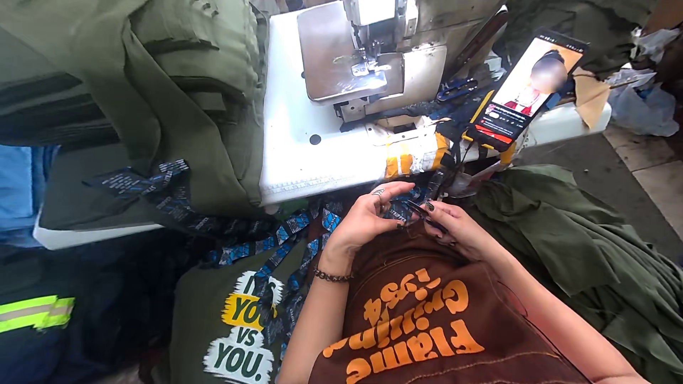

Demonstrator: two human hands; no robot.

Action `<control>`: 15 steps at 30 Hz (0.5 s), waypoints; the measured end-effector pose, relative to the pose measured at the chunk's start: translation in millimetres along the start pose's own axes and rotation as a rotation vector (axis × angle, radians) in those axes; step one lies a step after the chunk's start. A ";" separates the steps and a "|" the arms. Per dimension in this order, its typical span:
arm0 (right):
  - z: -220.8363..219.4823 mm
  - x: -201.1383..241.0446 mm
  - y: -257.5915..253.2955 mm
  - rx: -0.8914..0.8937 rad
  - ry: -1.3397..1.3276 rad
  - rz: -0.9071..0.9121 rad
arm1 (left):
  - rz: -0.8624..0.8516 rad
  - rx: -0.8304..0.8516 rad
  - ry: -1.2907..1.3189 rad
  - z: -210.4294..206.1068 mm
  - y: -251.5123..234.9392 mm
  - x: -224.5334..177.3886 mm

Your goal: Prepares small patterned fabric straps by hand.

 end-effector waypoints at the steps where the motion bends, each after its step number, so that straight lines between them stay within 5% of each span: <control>1: 0.8 -0.6 0.9 0.012 -0.005 -0.010 | -0.009 0.000 0.032 0.2 0.4 -0.8; 8: -3.4 -4.7 4.1 0.186 0.014 -0.107 | -0.147 0.046 0.044 -1.1 -1.3 -10.8; 15: -10.5 5.1 -1.6 0.094 -0.129 -0.123 | -0.132 0.110 0.002 -8.3 -0.6 -14.9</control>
Point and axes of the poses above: each hand's wrist, its own y-axis away from the middle knuckle, its own z-axis out of the back of the hand, x = y × z, the point moved 4 cm from there along -y, towards the middle knuckle, and after that the axes turned 9 degrees about -z, right-handed, at the moved point
